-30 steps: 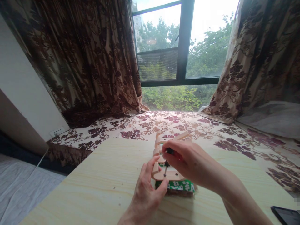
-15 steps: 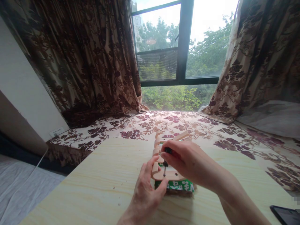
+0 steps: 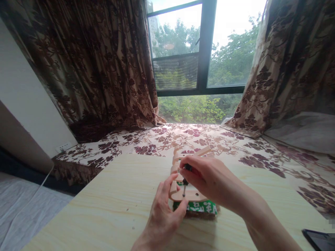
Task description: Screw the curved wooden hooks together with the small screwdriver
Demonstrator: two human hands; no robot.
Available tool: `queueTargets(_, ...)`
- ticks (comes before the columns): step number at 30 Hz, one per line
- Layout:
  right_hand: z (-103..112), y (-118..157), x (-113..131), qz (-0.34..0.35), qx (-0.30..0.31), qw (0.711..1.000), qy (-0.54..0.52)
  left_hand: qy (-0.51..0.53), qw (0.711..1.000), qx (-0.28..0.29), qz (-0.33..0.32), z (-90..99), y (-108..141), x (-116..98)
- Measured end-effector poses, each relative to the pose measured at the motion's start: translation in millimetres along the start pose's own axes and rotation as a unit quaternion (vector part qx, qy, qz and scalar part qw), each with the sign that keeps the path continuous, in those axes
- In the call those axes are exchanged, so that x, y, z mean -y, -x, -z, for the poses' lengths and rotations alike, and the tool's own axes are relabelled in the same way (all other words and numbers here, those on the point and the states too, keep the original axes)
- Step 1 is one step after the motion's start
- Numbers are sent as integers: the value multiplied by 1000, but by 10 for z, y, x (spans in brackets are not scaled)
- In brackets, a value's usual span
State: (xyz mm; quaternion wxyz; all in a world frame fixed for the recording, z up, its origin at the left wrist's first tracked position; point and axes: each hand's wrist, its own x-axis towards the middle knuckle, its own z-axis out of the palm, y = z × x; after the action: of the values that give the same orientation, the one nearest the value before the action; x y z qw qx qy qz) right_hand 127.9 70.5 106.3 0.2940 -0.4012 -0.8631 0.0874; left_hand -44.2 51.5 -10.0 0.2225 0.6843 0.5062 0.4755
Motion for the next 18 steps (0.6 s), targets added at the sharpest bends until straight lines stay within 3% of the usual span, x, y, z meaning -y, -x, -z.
queueTargets(6,14,-26,-28,-44,-9,999,26,8,1000,13,0,2,11,-6)
queueTargets(12,42,17,49,-10,22,999,-29,-2,1000,9,2,1,17,13)
queueTargets(18,13,-3,-7,-32,0,999,-14,9,1000,6,9,8,9,-33)
